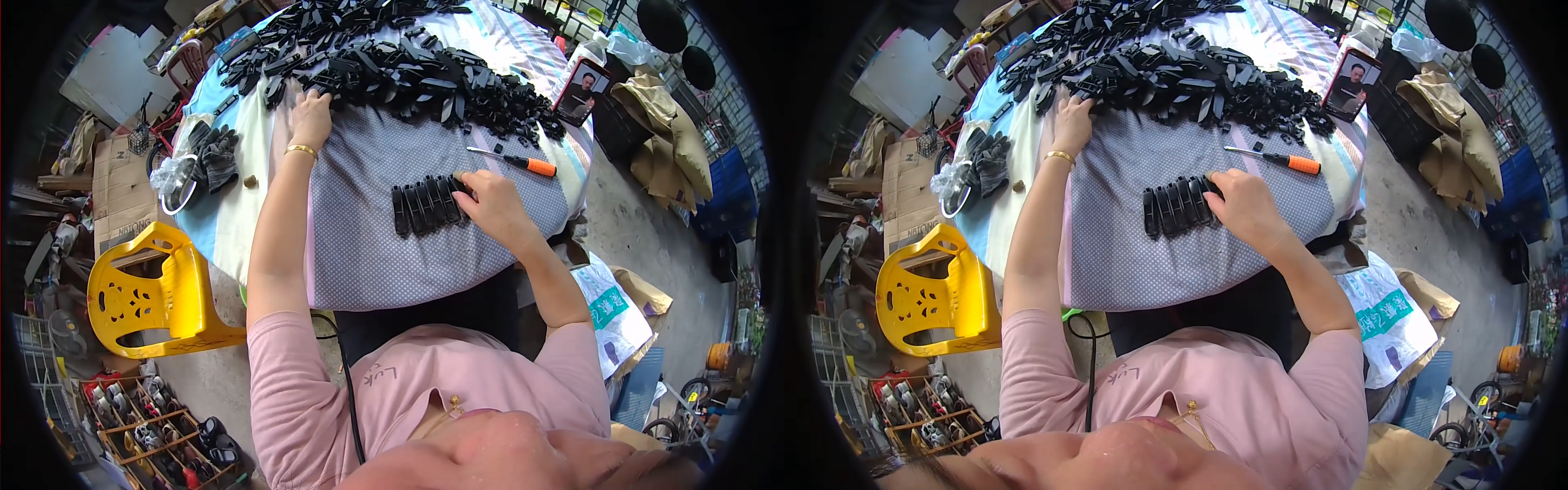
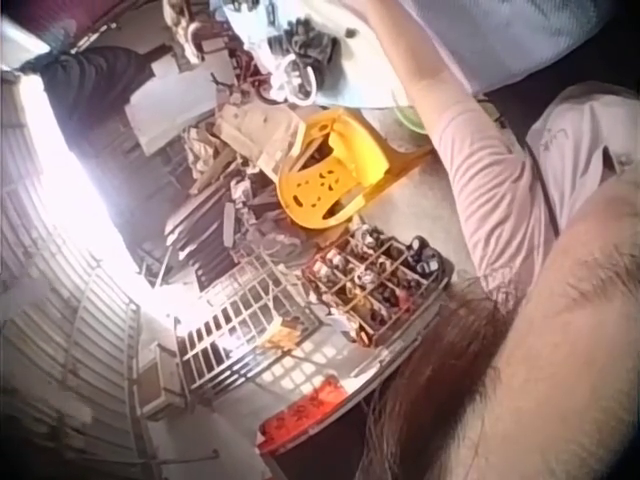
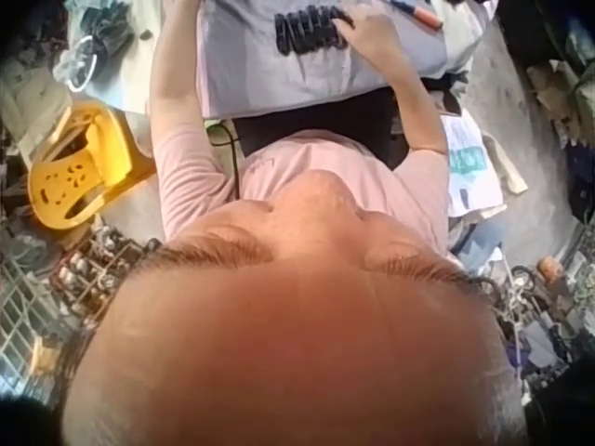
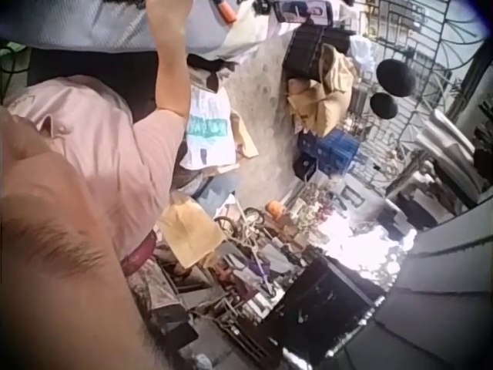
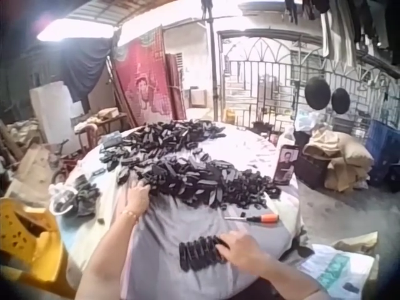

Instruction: Assembling small black plastic components by hand on a workspace table.

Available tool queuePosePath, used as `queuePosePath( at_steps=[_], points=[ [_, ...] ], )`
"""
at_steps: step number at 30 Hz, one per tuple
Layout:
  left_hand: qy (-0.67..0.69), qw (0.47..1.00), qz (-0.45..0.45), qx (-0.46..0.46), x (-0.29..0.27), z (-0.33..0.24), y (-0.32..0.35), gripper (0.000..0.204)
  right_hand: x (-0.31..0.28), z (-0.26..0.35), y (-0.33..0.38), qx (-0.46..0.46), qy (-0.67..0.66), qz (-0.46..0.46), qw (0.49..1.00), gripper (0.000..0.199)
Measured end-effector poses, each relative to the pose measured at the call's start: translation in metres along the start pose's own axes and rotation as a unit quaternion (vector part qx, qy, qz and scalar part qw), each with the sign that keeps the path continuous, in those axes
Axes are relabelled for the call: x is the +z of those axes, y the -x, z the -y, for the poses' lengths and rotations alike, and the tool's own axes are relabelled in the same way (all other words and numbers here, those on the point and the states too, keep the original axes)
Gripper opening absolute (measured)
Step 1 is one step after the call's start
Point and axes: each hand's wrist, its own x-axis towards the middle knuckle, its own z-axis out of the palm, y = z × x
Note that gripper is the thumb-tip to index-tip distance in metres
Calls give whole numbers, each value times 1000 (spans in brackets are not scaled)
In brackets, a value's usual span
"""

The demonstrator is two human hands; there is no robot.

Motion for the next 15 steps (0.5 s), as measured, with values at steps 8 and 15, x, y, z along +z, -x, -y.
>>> queuePosePath(
  at_steps=[8, 15],
  points=[
    [23, 996, -79, -16, -20, -17, 25, 16, -12, -28, -15, 1, 26, -46, 999, 20],
    [732, 622, 156, -230, -61, -74, 59, 24, -32, -92, -64, 119, 117, 81, 983, 20]
  ],
)
